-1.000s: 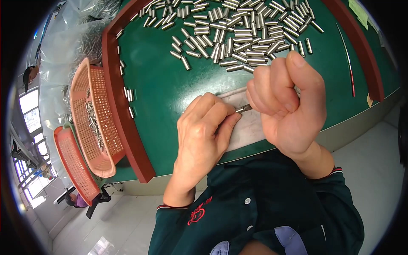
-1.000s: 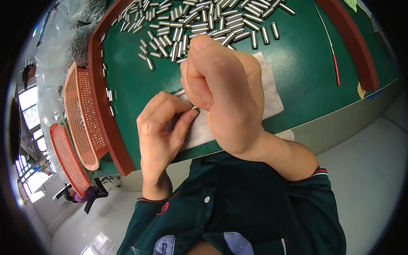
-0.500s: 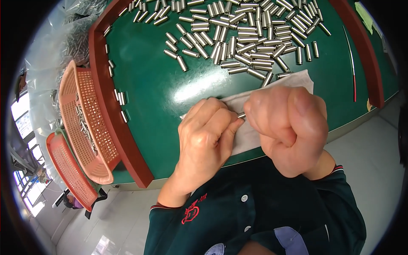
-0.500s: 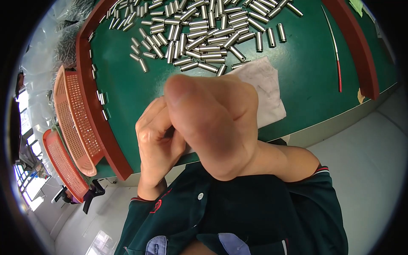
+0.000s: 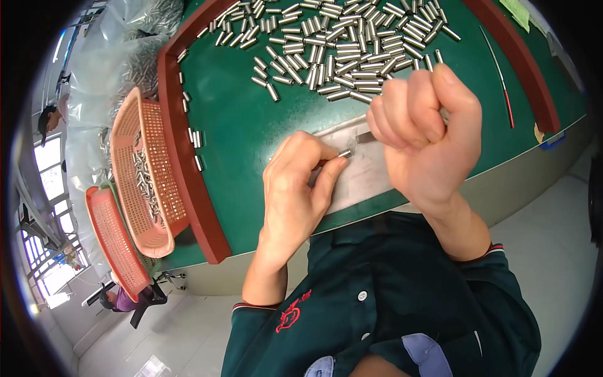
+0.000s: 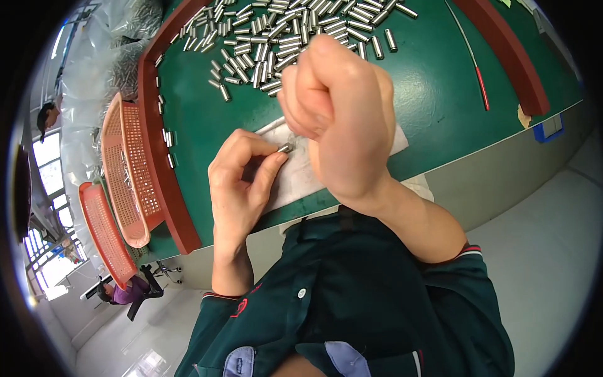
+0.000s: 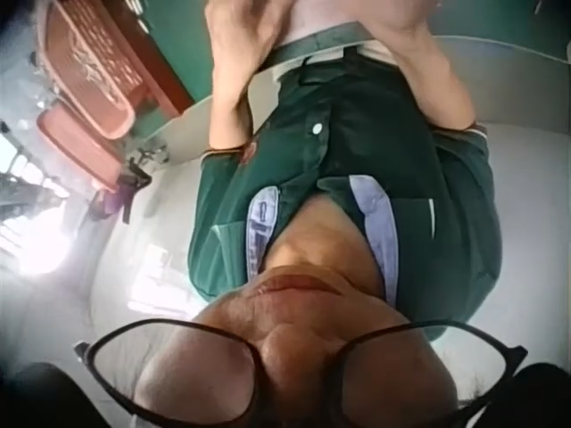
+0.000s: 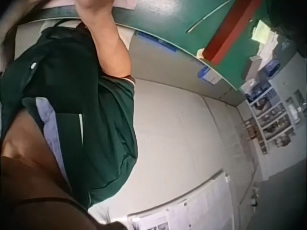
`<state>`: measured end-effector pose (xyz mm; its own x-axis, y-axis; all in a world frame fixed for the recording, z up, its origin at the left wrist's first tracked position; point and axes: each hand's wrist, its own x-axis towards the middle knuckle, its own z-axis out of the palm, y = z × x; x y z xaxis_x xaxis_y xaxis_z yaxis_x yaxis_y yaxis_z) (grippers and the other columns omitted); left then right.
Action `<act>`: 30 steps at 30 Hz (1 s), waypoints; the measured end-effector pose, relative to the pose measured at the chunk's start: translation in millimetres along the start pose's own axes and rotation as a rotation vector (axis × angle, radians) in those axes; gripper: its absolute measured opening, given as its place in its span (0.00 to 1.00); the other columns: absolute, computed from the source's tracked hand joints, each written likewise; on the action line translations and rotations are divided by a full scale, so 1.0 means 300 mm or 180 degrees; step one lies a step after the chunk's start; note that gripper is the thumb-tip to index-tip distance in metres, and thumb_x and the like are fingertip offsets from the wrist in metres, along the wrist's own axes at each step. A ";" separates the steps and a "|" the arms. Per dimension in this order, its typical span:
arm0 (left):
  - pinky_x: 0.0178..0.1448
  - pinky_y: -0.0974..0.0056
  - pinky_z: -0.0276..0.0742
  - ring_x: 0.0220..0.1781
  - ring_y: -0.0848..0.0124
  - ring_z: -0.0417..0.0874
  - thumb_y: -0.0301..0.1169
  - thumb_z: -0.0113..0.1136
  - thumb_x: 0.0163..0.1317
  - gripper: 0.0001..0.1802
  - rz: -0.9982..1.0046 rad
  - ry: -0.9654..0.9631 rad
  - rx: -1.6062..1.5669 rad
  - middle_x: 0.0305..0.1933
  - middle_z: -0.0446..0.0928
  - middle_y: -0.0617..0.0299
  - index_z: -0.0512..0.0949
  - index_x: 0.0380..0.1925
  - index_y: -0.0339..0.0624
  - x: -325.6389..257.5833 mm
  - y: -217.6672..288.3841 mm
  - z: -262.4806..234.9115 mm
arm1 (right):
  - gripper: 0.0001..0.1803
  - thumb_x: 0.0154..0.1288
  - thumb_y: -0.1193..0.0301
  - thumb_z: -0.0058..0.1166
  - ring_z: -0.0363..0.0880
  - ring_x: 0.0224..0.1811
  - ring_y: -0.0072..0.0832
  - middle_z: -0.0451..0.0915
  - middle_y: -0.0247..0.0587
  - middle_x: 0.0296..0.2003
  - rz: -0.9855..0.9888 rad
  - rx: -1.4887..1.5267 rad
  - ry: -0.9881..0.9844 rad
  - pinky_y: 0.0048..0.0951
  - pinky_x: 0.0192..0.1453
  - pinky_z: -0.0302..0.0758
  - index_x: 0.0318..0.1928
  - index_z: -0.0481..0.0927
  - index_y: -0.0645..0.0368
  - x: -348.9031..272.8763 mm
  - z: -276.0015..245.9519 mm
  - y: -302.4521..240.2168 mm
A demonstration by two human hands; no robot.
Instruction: Cleaning and inspecting small cylindrical metal components using a wiping cloth and a small scraper tool.
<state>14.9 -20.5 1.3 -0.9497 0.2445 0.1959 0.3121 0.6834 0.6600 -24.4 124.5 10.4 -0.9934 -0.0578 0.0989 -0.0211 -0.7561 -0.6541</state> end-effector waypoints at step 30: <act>0.18 0.72 0.56 0.14 0.79 0.60 0.23 0.61 0.47 0.05 -0.0374 -0.0169 0.0400 0.11 0.62 0.65 0.75 0.24 0.34 0.049 0.011 -0.071 | 0.23 0.63 0.66 0.32 0.44 0.12 0.16 0.50 0.27 0.08 0.0175 0.0373 0.0236 0.21 0.16 0.44 0.10 0.51 0.52 -0.028 -0.039 -0.008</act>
<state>1.2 -29.2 21.6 -0.9781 0.1916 0.0819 0.2031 0.7893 0.5795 -17.5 134.4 2.2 -0.9984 -0.0563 0.0067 0.0427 -0.8242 -0.5646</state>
